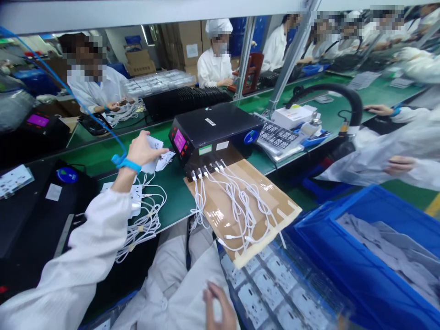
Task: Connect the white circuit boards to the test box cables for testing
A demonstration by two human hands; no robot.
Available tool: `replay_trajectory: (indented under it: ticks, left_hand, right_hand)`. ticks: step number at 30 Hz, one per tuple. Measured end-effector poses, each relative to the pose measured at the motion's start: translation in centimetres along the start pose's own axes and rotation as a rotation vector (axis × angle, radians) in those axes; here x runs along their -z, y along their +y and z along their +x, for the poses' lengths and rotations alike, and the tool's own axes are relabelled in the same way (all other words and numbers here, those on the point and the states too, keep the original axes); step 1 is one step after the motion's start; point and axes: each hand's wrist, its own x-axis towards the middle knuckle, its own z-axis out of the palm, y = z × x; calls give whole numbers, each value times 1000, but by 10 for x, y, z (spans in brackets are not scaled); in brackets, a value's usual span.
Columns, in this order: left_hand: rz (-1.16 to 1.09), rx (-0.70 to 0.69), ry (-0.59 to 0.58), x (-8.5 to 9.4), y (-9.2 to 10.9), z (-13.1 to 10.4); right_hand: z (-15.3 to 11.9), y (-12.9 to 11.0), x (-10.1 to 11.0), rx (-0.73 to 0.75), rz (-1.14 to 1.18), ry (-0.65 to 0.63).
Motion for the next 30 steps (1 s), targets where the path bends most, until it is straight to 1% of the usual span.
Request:
replay_trajectory:
  ticks: [1, 3, 5, 7, 9, 12, 14, 15, 17, 18, 19, 20, 21, 23, 24, 26, 27, 28, 29, 30]
  left_hand:
    - [-17, -64, -15, 11, 3, -28]
    - [-95, -247, -56, 27, 5, -89]
    - [-168, -331, -180, 34, 1, -145]
    - [-211, -308, -274, 34, -6, -186]
    - [-235, -263, -319, 30, -16, -210]
    - [-263, -168, -343, 27, -38, -224]
    - [-298, -65, -382, 29, -57, -227]
    - [-329, -7, -426, 31, -67, -229]
    - [-442, 101, -565, 34, -86, -232]
    - [-517, 143, -627, 36, -94, -233]
    - [-595, 178, -665, 37, -101, -235]
    - [-663, 209, -675, 37, -106, -236]
    - [-709, 240, -660, 38, -111, -236]
    - [-715, 308, -585, 39, -118, -236]
    - [-694, 346, -544, 40, -121, -235]
    - [-638, 425, -451, 42, -127, -232]
    - [-617, 457, -402, 43, -130, -231]
    - [-606, 481, -364, 44, -133, -230]
    - [-602, 497, -355, 45, -134, -229]
    - [-603, 504, -365, 46, -136, -228]
  right_hand:
    - [6, -16, -21, 126, 67, -69]
    - [23, -54, -63, 295, 174, -207]
    - [41, -89, -97, 329, 263, -262]
    - [51, -112, -116, 329, 281, -284]
    - [54, -120, -123, 337, 292, -322]
    - [49, -119, -120, 324, 367, -413]
    - [47, -120, -115, 265, 465, -471]
    - [47, -122, -112, 229, 523, -504]
    - [47, -128, -107, 176, 595, -589]
    - [48, -131, -104, 169, 590, -633]
    - [48, -134, -102, 178, 551, -667]
    - [49, -134, -101, 200, 485, -696]
    - [51, -131, -100, 235, 407, -707]
    - [56, -113, -101, 364, 275, -676]
    - [61, -99, -104, 466, 214, -640]
    - [75, -61, -115, 720, 45, -564]
    - [83, -41, -122, 830, -118, -546]
    - [92, -22, -130, 893, -333, -549]
    - [101, -4, -138, 933, -546, -613]
    - [108, 11, -145, 930, -718, -657]
